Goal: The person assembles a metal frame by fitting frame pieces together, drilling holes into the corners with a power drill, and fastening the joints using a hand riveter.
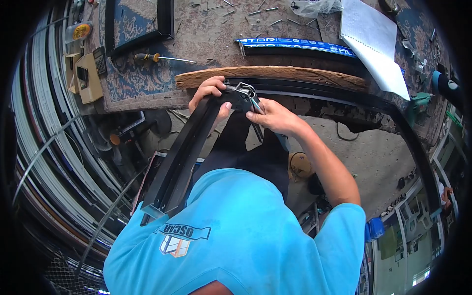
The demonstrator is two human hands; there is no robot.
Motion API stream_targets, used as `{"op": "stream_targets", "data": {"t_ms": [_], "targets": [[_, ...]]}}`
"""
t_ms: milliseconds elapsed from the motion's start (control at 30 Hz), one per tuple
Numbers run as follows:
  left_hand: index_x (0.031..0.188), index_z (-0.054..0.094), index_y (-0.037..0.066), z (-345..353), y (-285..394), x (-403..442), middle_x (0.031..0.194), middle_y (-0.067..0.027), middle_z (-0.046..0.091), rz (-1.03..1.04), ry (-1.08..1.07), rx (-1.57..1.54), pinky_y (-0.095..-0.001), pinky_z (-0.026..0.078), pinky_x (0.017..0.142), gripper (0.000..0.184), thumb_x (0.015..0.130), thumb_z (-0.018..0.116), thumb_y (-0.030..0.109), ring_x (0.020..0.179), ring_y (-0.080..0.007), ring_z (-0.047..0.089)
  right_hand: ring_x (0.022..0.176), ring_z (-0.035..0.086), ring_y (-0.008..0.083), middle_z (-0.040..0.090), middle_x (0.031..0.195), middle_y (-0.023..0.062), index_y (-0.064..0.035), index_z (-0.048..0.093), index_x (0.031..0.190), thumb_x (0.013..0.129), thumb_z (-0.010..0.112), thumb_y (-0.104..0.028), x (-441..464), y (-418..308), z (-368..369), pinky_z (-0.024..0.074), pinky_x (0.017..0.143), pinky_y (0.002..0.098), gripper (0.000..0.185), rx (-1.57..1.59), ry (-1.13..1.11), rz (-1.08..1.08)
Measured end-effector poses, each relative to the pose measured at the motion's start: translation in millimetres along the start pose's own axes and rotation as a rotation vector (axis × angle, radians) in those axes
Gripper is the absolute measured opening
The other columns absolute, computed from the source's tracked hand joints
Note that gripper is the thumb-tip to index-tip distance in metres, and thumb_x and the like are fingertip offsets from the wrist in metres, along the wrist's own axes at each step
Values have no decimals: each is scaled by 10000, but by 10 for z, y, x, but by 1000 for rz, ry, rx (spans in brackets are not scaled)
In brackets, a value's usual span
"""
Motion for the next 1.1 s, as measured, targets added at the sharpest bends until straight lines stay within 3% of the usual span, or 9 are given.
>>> {"op": "stream_targets", "data": {"t_ms": [100, 233, 467, 500, 700, 833, 933, 1067, 1100], "targets": [[1070, 616, 51, -7, -4, 2, 1159, -151, 672, -27, 16, -30, -490, 455, 1117, 382, 756, 834, 53, 1273, -337, 611, 1082, 678, 197, 683, 1037, 44, -6, 642, 1171, 953, 778, -300, -112, -61, 75, 522, 1035, 377, 390, 382, -27, 27], [1073, 611, 54, 0, 6, 6, 1169, -153, 669, -25, 10, -6, -500, 453, 1119, 376, 769, 831, 79, 1279, -342, 609, 1156, 676, 246, 681, 1278, 147, -18, 540, 1432, 945, 778, -348, -225, 16, 207, 546, 1023, 461, 634, 488, -108, -205], [1042, 631, 73, -28, -32, -10, 1157, -118, 701, -92, 21, -27, -519, 371, 1186, 377, 714, 809, 28, 1302, -340, 615, 1061, 696, 278, 643, 1164, 132, 10, 475, 1430, 1010, 699, -356, -190, 193, 474, 585, 942, 455, 600, 808, -46, 26], [1042, 627, 86, -25, -36, 0, 1201, -124, 704, -90, 4, -31, -535, 322, 1215, 378, 716, 810, 32, 1337, -349, 598, 1042, 709, 245, 637, 1093, 109, -17, 582, 1208, 995, 714, -436, -161, 222, 499, 591, 952, 429, 488, 769, -24, 69], [1033, 614, 109, 6, -46, -16, 1339, -154, 692, -126, 0, -82, -564, 232, 1264, 367, 728, 809, 45, 1430, -372, 532, 746, 684, 162, 634, 852, 51, -52, 591, 898, 953, 780, -385, 48, 239, 505, 608, 665, 323, 387, 448, 130, 6], [1030, 615, 87, 2, -41, -3, 1322, -176, 694, -73, -3, -74, -557, 271, 1247, 350, 744, 814, 58, 1427, -375, 531, 535, 582, 121, 566, 659, -12, -83, 543, 757, 956, 771, -413, 155, 180, 582, 504, 495, 312, 448, 441, 265, -25], [1025, 618, 59, 19, 19, 56, 1290, -199, 698, -148, 32, -134, -538, 330, 1213, 338, 750, 814, 67, 1399, -376, 549, 566, 592, 121, 585, 674, -3, -79, 533, 740, 965, 756, -441, 53, 110, 433, 513, 529, 337, 481, 339, 179, 71], [1024, 621, 44, 27, 32, 59, 1267, -211, 701, -109, 29, -109, -518, 366, 1186, 340, 744, 812, 79, 1374, -377, 566, 828, 723, 176, 695, 804, 63, -19, 668, 992, 931, 788, -388, -61, 113, 270, 601, 769, 357, 393, 165, -107, 106], [1024, 619, 58, 21, 44, 66, 1272, -191, 707, -135, 21, -101, -534, 335, 1205, 343, 741, 811, 79, 1382, -371, 565, 1051, 737, 259, 732, 1068, 139, 43, 630, 1279, 910, 798, -312, -155, 137, 210, 632, 867, 387, 539, 371, -251, 99]]}}
Point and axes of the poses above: each hand's wrist, its own x-axis towards the middle knuckle, its own z-axis out of the palm, y = z × x, the point moved 6 cm from there along x, towards the middle knuckle
